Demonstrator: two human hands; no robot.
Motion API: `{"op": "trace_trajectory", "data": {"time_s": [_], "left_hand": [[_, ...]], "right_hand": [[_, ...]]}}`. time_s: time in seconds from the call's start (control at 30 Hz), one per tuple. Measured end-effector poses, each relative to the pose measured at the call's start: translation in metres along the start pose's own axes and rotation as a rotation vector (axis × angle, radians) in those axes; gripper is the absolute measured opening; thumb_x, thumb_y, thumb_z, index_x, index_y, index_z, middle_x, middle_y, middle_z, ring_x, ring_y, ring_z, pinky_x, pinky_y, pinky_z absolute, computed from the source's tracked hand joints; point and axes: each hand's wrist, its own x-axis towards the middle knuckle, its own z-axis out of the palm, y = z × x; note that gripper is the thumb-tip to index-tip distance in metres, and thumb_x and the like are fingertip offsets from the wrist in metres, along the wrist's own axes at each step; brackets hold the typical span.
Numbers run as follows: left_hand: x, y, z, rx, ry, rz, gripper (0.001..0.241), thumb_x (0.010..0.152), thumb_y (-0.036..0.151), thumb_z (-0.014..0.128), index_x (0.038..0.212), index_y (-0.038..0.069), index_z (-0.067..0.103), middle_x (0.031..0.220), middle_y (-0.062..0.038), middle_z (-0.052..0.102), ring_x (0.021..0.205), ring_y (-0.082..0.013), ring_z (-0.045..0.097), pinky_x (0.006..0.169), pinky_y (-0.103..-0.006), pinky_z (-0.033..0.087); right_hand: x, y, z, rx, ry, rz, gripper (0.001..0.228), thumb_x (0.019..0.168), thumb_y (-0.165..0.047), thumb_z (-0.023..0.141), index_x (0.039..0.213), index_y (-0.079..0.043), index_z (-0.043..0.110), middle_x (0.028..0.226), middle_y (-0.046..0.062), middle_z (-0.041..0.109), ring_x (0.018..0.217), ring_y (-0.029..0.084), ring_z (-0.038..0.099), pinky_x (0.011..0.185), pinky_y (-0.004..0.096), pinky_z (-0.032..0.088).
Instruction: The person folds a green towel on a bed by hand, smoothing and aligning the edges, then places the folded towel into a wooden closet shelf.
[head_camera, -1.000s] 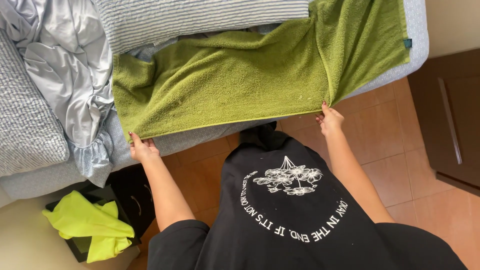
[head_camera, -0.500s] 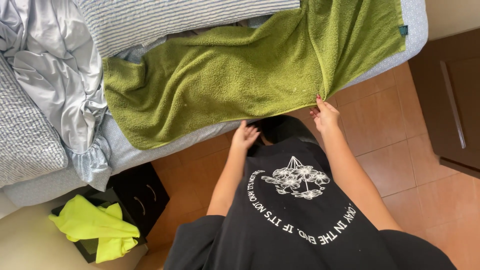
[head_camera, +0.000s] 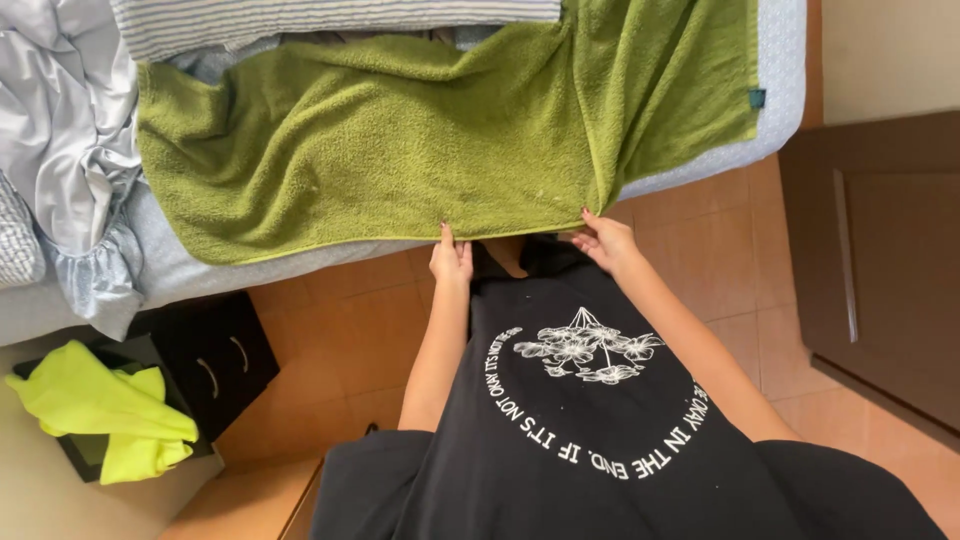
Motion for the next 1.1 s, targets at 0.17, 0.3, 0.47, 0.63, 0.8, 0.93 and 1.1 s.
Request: {"op": "trace_trajectory", "data": {"time_s": [0.17, 0.3, 0.47, 0.63, 0.8, 0.93, 1.1], "left_hand": [[-0.022, 0.007, 0.014, -0.026, 0.019, 0.074, 0.033, 0.094, 0.024, 0.078, 0.116, 0.005, 0.063, 0.114, -0.009, 0.072, 0.102, -0.0250, 0.070, 0.097, -0.0435, 0.054], [-0.021, 0.007, 0.017, -0.099, 0.014, 0.084, 0.037, 0.091, 0.021, 0.077, 0.121, 0.003, 0.064, 0.114, -0.009, 0.074, 0.103, -0.0247, 0.073, 0.098, -0.0418, 0.059], [-0.077, -0.025, 0.066, -0.205, -0.098, 0.107, 0.041, 0.095, 0.028, 0.072, 0.126, 0.004, 0.065, 0.123, -0.011, 0.071, 0.113, -0.0250, 0.067, 0.102, -0.0386, 0.057], [-0.077, -0.109, 0.084, -0.050, -0.313, -0.249, 0.043, 0.095, 0.035, 0.066, 0.124, 0.003, 0.063, 0.121, -0.013, 0.070, 0.119, -0.0278, 0.064, 0.109, -0.0415, 0.051], [-0.053, -0.127, 0.082, 0.130, -0.200, -0.273, 0.031, 0.096, 0.029, 0.069, 0.118, 0.007, 0.066, 0.114, -0.008, 0.072, 0.109, -0.0220, 0.068, 0.102, -0.0370, 0.057], [-0.076, -0.122, 0.086, 0.212, -0.112, -0.252, 0.029, 0.096, 0.028, 0.074, 0.112, 0.005, 0.068, 0.106, -0.007, 0.072, 0.097, -0.0198, 0.070, 0.092, -0.0336, 0.062], [-0.121, -0.101, 0.092, 0.270, -0.167, -0.205, 0.030, 0.094, 0.029, 0.074, 0.108, 0.004, 0.068, 0.105, -0.008, 0.072, 0.096, -0.0203, 0.072, 0.088, -0.0314, 0.062]], "right_hand": [[-0.008, -0.024, 0.003, 0.042, -0.161, 0.124, 0.031, 0.094, -0.022, 0.070, 0.120, -0.008, 0.063, 0.111, 0.014, 0.071, 0.102, 0.031, 0.069, 0.084, 0.043, 0.057], [-0.016, -0.035, 0.014, -0.017, -0.170, 0.112, 0.034, 0.095, -0.027, 0.069, 0.122, -0.007, 0.063, 0.112, 0.017, 0.071, 0.105, 0.033, 0.070, 0.090, 0.046, 0.056], [-0.025, -0.039, 0.031, -0.004, -0.165, 0.074, 0.039, 0.096, -0.033, 0.069, 0.121, -0.004, 0.062, 0.111, 0.018, 0.071, 0.104, 0.033, 0.070, 0.091, 0.047, 0.057], [-0.001, -0.024, 0.021, 0.034, -0.190, 0.031, 0.038, 0.100, -0.037, 0.065, 0.118, -0.004, 0.065, 0.104, 0.016, 0.074, 0.098, 0.030, 0.070, 0.089, 0.044, 0.056], [0.008, -0.017, 0.015, 0.048, -0.151, 0.072, 0.036, 0.100, -0.036, 0.063, 0.118, -0.005, 0.065, 0.105, 0.014, 0.075, 0.098, 0.029, 0.070, 0.089, 0.044, 0.055], [0.009, -0.026, 0.017, 0.142, -0.074, 0.085, 0.028, 0.099, -0.026, 0.061, 0.120, -0.007, 0.063, 0.114, 0.018, 0.070, 0.100, 0.033, 0.070, 0.094, 0.048, 0.055], [0.054, -0.032, 0.018, 0.291, -0.002, -0.009, 0.026, 0.097, -0.018, 0.064, 0.117, -0.002, 0.065, 0.117, 0.016, 0.069, 0.101, 0.031, 0.071, 0.092, 0.048, 0.059]]}}
